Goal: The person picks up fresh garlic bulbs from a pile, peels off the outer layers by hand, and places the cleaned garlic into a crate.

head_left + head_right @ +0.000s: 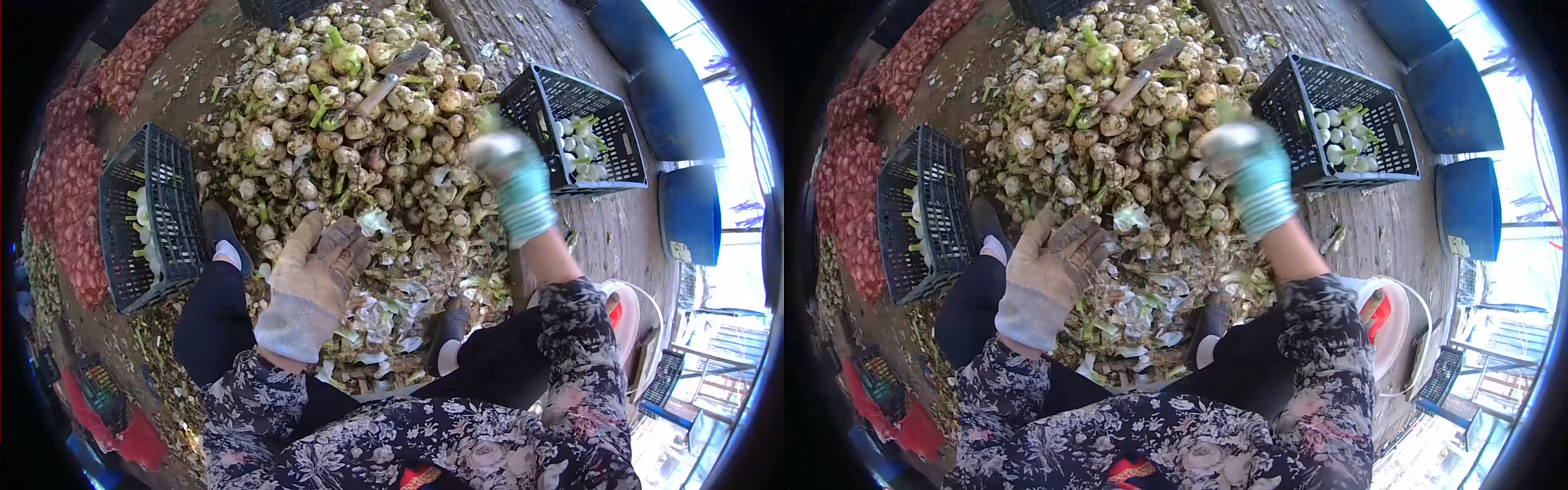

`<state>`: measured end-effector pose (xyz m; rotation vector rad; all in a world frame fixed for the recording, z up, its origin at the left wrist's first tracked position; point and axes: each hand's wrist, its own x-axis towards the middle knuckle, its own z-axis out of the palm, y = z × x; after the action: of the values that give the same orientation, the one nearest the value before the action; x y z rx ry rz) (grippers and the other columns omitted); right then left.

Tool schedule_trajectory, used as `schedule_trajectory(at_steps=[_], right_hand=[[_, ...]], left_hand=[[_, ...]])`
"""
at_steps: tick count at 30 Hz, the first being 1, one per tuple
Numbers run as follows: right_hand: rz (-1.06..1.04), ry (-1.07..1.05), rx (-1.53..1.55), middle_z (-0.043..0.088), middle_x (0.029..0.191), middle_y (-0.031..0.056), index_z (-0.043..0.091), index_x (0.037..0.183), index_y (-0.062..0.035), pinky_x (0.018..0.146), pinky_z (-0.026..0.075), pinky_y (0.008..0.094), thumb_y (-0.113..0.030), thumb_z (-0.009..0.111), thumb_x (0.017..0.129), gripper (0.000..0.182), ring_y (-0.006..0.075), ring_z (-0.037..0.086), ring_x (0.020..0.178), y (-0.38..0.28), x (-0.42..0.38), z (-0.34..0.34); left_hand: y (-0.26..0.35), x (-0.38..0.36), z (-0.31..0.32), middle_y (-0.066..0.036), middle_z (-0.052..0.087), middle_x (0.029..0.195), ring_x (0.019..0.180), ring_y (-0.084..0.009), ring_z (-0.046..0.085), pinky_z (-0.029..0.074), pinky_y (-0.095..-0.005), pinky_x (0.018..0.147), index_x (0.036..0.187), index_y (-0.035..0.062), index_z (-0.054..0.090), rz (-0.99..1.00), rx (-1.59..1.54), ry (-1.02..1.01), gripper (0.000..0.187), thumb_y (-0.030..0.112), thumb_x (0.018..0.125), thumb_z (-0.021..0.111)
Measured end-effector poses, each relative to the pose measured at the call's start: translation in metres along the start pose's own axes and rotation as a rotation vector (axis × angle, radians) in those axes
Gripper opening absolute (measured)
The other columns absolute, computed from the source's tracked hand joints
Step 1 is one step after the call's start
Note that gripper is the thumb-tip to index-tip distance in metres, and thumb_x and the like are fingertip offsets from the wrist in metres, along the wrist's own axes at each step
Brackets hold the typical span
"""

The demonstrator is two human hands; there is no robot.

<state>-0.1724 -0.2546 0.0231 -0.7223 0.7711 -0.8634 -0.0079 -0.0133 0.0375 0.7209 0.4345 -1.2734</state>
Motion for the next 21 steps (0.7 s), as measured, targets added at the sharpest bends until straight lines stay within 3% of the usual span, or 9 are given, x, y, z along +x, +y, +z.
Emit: schedule_trajectory(at_steps=[2, 4, 6, 8, 10, 13, 14, 16, 21], right_hand=[[-0.295, 0.004, 0.048, 0.058, 0.088, 0.0130, 0.049, 0.102, -0.0009, 0.073, 0.055, 0.0310, -0.022, 0.058, 0.085, 0.028, 0.0242, 0.061, 0.083, -0.036, 0.034, -0.038], [-0.068, 0.021, 0.025, 0.061, 0.086, 0.0102, 0.049, 0.111, -0.0030, 0.078, 0.052, 0.0369, -0.020, 0.061, 0.083, 0.035, 0.0294, 0.060, 0.086, -0.028, 0.060, -0.042], [0.200, 0.168, -0.536, 0.062, 0.096, 0.0113, 0.044, 0.123, -0.0037, 0.085, 0.049, 0.0376, -0.018, 0.060, 0.082, 0.046, 0.0299, 0.059, 0.093, -0.005, 0.059, -0.009], [-0.187, -0.077, -1.395, 0.060, 0.108, 0.0152, 0.037, 0.131, -0.0044, 0.088, 0.046, 0.0350, -0.021, 0.061, 0.080, 0.059, 0.0267, 0.058, 0.102, 0.055, 0.136, -0.042], [-0.128, 0.081, -1.734, 0.057, 0.116, 0.0186, 0.036, 0.133, -0.0077, 0.090, 0.044, 0.0323, -0.025, 0.063, 0.076, 0.065, 0.0250, 0.056, 0.107, 0.063, 0.140, 0.013], [0.277, 0.141, -1.253, 0.058, 0.113, 0.0160, 0.037, 0.133, -0.0097, 0.078, 0.049, 0.0344, -0.019, 0.055, 0.081, 0.056, 0.0237, 0.059, 0.094, 0.116, 0.211, 0.010], [-0.063, 0.099, -1.360, 0.059, 0.105, 0.0137, 0.037, 0.133, -0.0122, 0.064, 0.054, 0.0373, -0.013, 0.054, 0.082, 0.054, 0.0226, 0.060, 0.086, 0.140, 0.246, -0.018], [0.106, 0.135, -0.798, 0.058, 0.100, 0.0118, 0.039, 0.131, -0.0115, 0.057, 0.056, 0.0381, -0.004, 0.051, 0.082, 0.050, 0.0217, 0.059, 0.079, 0.121, 0.204, -0.006], [-0.084, -0.251, -0.779, 0.053, 0.111, 0.0160, 0.038, 0.118, -0.0017, 0.076, 0.055, 0.0314, -0.003, 0.067, 0.076, 0.051, 0.0244, 0.057, 0.095, 0.060, 0.031, 0.043]], left_hand=[[0.001, 0.009, -0.012, -0.017, 0.054, 0.107, 0.099, -0.0343, 0.053, 0.046, -0.0443, 0.086, 0.110, -0.0057, 0.047, 0.034, 0.068, -0.005, 0.042, 0.030, 0.090, 0.050], [0.001, 0.007, -0.006, -0.015, 0.055, 0.102, 0.093, -0.0312, 0.055, 0.047, -0.0422, 0.081, 0.107, 0.0000, 0.048, 0.038, 0.069, 0.037, 0.032, 0.024, 0.088, 0.054], [-0.002, 0.003, 0.002, -0.013, 0.056, 0.099, 0.090, -0.0288, 0.056, 0.047, -0.0404, 0.078, 0.105, 0.0018, 0.049, 0.039, 0.109, 0.051, 0.027, 0.021, 0.087, 0.055], [-0.003, 0.000, 0.007, -0.012, 0.057, 0.098, 0.090, -0.0272, 0.056, 0.047, -0.0388, 0.077, 0.103, -0.0003, 0.051, 0.052, 0.177, 0.040, 0.026, 0.020, 0.088, 0.053], [-0.003, 0.002, 0.002, -0.010, 0.058, 0.097, 0.089, -0.0238, 0.057, 0.047, -0.0355, 0.077, 0.104, -0.0017, 0.053, 0.069, 0.254, 0.016, 0.027, 0.020, 0.089, 0.051], [-0.002, 0.005, -0.002, -0.009, 0.059, 0.096, 0.086, -0.0207, 0.058, 0.048, -0.0317, 0.076, 0.106, -0.0014, 0.055, 0.065, 0.324, 0.031, 0.028, 0.020, 0.089, 0.051], [0.001, 0.007, -0.002, -0.009, 0.059, 0.096, 0.086, -0.0204, 0.058, 0.048, -0.0315, 0.075, 0.106, -0.0011, 0.055, 0.047, 0.312, 0.034, 0.027, 0.020, 0.089, 0.052], [0.004, 0.007, -0.007, -0.008, 0.059, 0.097, 0.086, -0.0198, 0.058, 0.048, -0.0311, 0.075, 0.106, -0.0004, 0.055, -0.009, 0.289, 0.048, 0.027, 0.020, 0.088, 0.052], [0.000, 0.002, -0.012, -0.013, 0.057, 0.102, 0.093, -0.0257, 0.055, 0.046, -0.0397, 0.085, 0.113, -0.0023, 0.049, -0.001, 0.368, -0.056, 0.035, 0.023, 0.089, 0.050]])
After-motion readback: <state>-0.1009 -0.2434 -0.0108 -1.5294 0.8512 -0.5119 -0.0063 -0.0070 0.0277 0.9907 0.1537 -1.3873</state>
